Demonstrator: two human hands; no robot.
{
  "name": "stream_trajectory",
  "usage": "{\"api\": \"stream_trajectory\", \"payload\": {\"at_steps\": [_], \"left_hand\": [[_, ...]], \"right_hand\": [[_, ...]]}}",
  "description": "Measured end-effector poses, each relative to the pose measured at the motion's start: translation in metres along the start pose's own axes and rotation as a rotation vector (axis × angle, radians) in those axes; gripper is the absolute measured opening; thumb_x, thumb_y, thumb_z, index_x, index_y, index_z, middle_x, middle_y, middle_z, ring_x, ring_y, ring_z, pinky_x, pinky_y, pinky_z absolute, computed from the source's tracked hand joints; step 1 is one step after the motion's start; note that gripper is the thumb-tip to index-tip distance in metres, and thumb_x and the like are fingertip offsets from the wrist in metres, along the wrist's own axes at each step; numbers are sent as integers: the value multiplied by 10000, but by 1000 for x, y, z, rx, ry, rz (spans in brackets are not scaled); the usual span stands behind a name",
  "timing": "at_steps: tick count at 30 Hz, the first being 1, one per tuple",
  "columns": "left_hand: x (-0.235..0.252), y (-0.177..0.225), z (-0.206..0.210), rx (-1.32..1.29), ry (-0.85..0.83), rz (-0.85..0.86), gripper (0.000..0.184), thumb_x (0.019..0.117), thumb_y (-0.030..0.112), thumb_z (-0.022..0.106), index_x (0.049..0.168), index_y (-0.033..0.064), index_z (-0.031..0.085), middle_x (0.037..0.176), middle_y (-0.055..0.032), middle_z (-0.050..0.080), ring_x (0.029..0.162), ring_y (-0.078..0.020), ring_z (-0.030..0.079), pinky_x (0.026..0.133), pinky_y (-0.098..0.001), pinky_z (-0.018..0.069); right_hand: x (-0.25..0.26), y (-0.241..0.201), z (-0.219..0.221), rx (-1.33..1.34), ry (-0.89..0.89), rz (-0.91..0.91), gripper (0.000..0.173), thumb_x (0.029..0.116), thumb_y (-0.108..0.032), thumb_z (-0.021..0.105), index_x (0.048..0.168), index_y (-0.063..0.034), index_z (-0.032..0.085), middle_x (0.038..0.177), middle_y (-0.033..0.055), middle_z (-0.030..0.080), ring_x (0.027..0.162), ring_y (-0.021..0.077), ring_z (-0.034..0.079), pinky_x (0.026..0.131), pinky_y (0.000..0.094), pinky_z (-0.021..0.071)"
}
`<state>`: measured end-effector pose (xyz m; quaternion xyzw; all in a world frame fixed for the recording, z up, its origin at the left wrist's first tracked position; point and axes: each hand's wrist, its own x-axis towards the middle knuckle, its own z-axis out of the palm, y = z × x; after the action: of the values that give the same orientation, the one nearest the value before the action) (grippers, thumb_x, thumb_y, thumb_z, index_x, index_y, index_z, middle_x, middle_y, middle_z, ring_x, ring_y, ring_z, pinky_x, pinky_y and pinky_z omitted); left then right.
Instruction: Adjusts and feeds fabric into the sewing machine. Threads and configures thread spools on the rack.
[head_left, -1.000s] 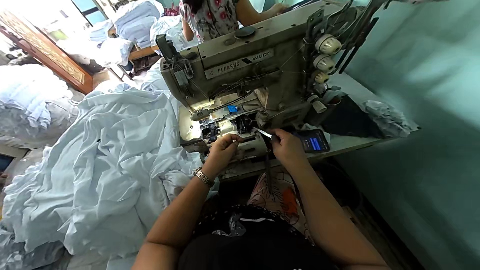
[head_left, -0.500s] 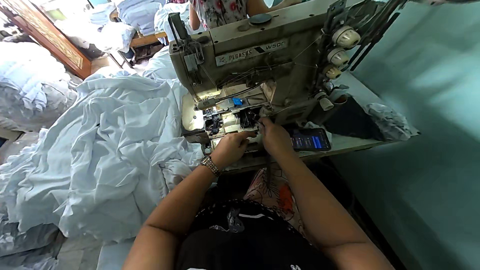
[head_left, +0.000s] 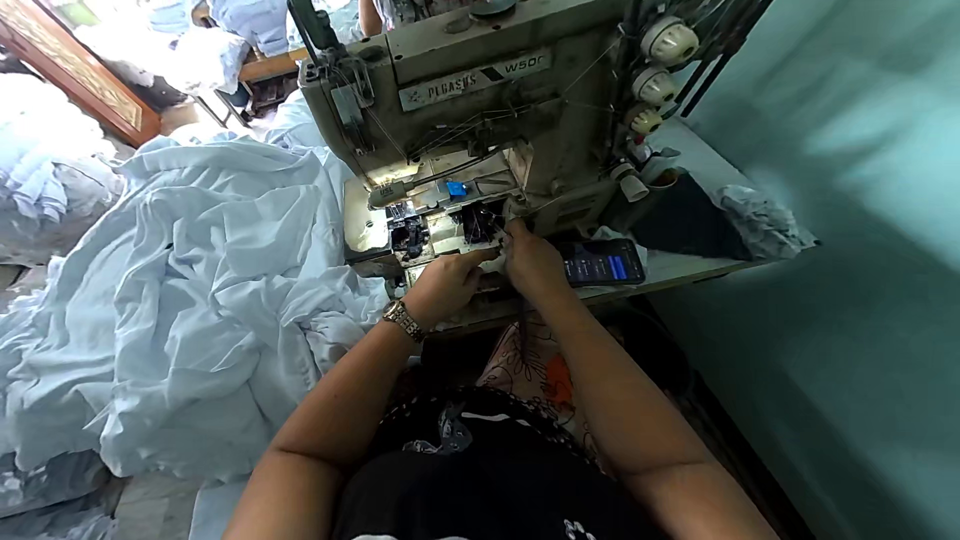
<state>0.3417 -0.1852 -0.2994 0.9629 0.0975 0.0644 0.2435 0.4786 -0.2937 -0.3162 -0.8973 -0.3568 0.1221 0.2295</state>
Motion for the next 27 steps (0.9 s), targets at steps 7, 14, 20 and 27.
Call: {"api": "stream_trajectory", "payload": {"at_steps": [7,14,20,27], "left_hand": [[0,-2,3,-11,41,11,337,1050,115,525,1358,152,657,987,-88,747,841,-227,715,801,-466,588],[-1,-1,3,1,53,11,329,1044,99,531,1346,122,660,1059,-89,749,886,-216,723,844,-464,589],[1,-4,2,-8,27,-7,328,1050,132,519,1345,150,659,1083,-56,745,883,-188,715,825,-454,590],[0,-3,0,-60,31,-10,315,1046,129,546,1338,157,662,932,-42,734,708,-141,662,692,-382,580]], "right_hand": [[9,-11,-10,-50,-63,10,300,1113,-227,390,1358,-111,519,1041,210,708,997,424,707,787,596,556],[8,-14,-5,-118,-38,9,278,1057,-124,451,1323,-80,520,979,198,708,932,407,723,709,562,565],[13,-7,-8,-33,-93,-7,303,1096,-183,407,1362,-110,532,1056,208,711,998,418,711,778,587,564],[11,-11,-6,-41,-64,6,274,1084,-174,413,1294,-79,562,1011,199,711,979,395,717,763,561,567]]}}
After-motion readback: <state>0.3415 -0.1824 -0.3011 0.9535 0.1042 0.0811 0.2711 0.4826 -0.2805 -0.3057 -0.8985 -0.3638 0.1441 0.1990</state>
